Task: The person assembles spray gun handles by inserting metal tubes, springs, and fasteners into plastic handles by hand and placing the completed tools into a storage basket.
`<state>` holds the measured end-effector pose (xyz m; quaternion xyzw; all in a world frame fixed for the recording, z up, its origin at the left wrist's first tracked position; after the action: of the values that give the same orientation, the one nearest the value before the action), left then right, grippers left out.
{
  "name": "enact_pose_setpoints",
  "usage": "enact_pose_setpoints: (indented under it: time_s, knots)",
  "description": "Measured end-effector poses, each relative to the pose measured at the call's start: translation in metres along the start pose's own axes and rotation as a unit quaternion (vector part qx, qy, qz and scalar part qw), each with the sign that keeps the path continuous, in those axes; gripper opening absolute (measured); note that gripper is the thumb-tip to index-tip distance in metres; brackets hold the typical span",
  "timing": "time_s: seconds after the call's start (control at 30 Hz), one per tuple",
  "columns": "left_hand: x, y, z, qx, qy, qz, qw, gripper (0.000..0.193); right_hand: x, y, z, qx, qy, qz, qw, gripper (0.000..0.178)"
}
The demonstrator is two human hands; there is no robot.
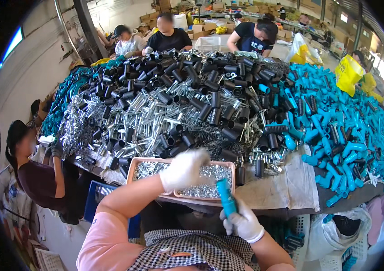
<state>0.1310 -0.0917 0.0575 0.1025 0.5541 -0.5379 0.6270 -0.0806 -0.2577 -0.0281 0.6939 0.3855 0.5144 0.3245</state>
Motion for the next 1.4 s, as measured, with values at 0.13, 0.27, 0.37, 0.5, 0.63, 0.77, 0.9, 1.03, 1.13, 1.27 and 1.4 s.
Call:
enact_pose_setpoints:
  time_s: [0.13,0.27,0.37,0.5,0.63,0.77,0.9,1.03,1.13,1.27,1.4]
  knots:
    - [0.036,0.035,0.097,-0.099,-0.191,0.107,0.971,0.062,-0.016,-0.008,0.007,0.03,-0.044,0.149,0.987,0.073]
    - [0.06,0.084,0.129,-0.133,-0.17,0.167,0.962,0.054,-0.006,-0.005,0.006,0.044,-0.026,0.198,0.979,0.069]
    - [0.029,0.068,0.116,-0.092,-0.225,0.088,0.966,0.04,-0.018,-0.005,-0.007,0.052,-0.012,0.231,0.971,0.068]
    - [-0.02,0.049,0.045,-0.053,-0.07,-0.223,0.971,0.037,-0.016,-0.012,-0.015,0.117,0.067,0.298,0.945,0.07]
    - [-0.023,0.017,-0.027,-0.069,0.117,-0.308,0.942,0.05,0.007,-0.017,-0.012,0.182,0.128,0.261,0.939,0.07]
    - [0.003,0.007,-0.089,-0.052,0.088,-0.347,0.932,0.065,0.04,-0.031,-0.008,0.195,0.142,0.269,0.932,0.056]
    - [0.049,-0.024,-0.119,-0.28,-0.077,-0.675,0.679,0.071,0.053,-0.059,0.002,0.196,0.124,0.305,0.924,0.053]
    - [0.057,-0.036,-0.124,-0.292,-0.108,-0.78,0.543,0.054,0.07,-0.071,0.008,0.318,0.076,0.265,0.907,0.033]
    - [0.056,-0.043,-0.123,-0.394,-0.035,-0.615,0.682,0.038,0.061,-0.088,0.009,0.217,0.101,0.133,0.962,0.029]
    - [0.053,-0.029,-0.129,-0.394,0.022,-0.665,0.634,0.032,0.048,0.009,0.02,0.122,0.215,-0.313,0.917,0.041]
    - [0.071,-0.021,-0.156,-0.365,0.097,-0.704,0.601,0.036,0.022,0.055,0.076,-0.064,-0.009,-0.435,0.898,0.038]
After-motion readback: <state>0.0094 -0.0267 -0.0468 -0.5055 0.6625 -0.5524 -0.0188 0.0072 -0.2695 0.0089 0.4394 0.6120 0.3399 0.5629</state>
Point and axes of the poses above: each hand's wrist, its own z-axis towards the middle knuckle, its own x-axis out of the palm, y = z × x, the point moved 1 cm from there along z, towards the middle knuckle, and after that the axes turned 10 degrees about -y, right-handed, at the moved point
